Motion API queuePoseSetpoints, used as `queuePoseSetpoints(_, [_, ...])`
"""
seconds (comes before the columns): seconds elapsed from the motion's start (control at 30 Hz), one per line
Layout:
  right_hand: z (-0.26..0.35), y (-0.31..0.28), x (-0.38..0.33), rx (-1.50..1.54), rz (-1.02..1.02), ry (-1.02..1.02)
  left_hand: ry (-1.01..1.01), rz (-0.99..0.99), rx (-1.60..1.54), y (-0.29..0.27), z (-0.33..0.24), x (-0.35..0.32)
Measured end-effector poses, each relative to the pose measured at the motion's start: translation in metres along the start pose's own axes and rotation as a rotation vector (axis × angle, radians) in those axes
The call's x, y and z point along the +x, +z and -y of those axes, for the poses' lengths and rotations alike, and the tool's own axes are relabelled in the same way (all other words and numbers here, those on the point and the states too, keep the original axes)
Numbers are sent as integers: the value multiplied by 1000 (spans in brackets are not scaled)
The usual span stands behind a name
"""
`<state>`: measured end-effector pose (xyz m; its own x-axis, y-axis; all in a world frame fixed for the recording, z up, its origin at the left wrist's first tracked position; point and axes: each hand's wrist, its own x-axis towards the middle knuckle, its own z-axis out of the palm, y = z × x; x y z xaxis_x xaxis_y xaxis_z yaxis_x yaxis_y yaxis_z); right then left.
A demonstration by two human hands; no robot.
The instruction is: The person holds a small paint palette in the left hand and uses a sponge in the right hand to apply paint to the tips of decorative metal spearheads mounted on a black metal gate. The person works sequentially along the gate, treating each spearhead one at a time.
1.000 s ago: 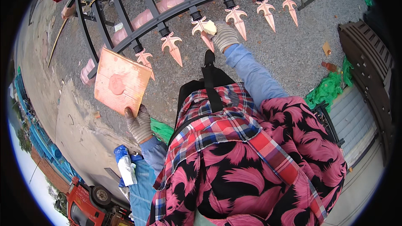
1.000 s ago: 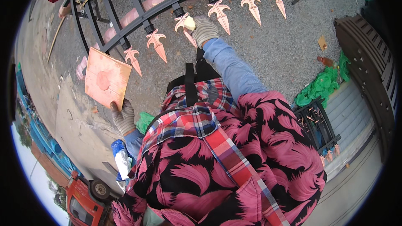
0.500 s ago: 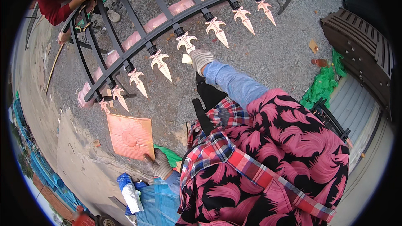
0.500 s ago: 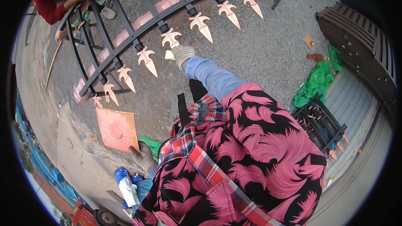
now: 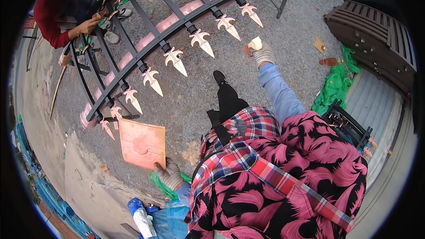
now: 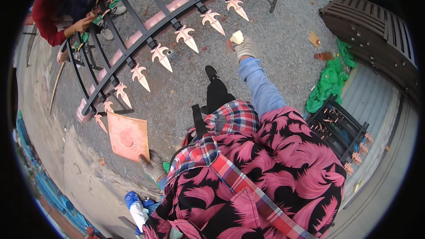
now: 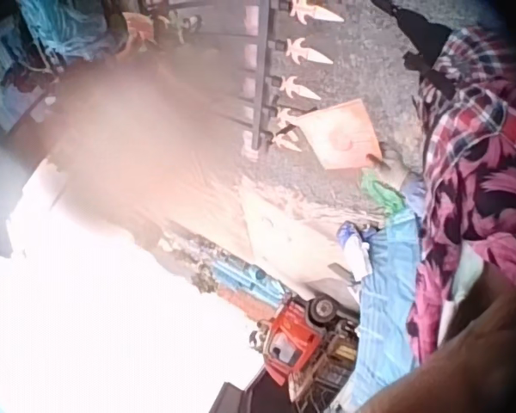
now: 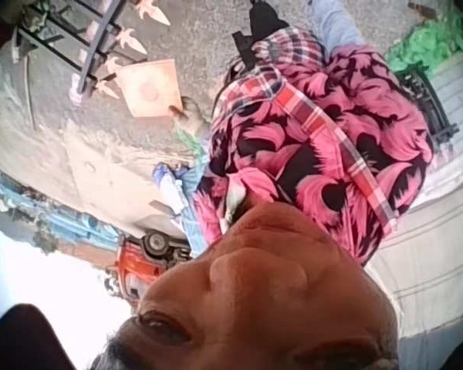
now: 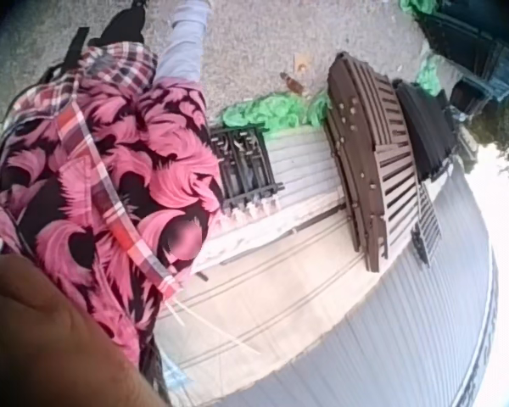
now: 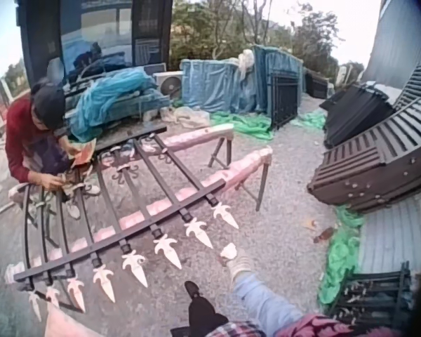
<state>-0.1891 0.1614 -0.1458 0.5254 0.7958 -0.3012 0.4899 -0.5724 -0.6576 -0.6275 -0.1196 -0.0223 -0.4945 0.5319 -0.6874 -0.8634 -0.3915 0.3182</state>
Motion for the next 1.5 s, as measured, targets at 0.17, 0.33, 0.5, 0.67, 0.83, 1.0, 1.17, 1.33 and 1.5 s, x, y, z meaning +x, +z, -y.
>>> queuePoseSetpoints(0.17, [59, 8, 22, -48, -171, -78, 34, 12, 31, 14, 19, -1])
queuePoseSetpoints(0.33, [80, 48, 89, -178, -93, -179, 36, -38, -17, 49, 58, 5])
queuePoseSetpoints(0.5, [85, 53, 109, -567, 238, -231, 37, -49, 13, 71, 85, 8])
queuePoseSetpoints(0.67, [111, 17, 90, -284, 313, -59, 11, -74, 54, 82, 97, 20])
queuePoseSetpoints(0.83, [117, 37, 76, -532, 426, -197, -5, -52, 82, 86, 112, 22])
queuePoseSetpoints(1.0, [65, 18, 50, -633, 540, -222, 21, -49, 140, 79, 111, 25])
queuePoseSetpoints(1.17, [110, 41, 63, -385, 332, -416, 90, -58, 181, 87, 116, 18])
queuePoseSetpoints(1.33, [113, 111, 77, -702, 646, -551, 56, -29, 129, 79, 107, 15])
queuePoseSetpoints(1.5, [82, 58, 97, -456, 525, -440, 22, -87, 108, 86, 115, 10])
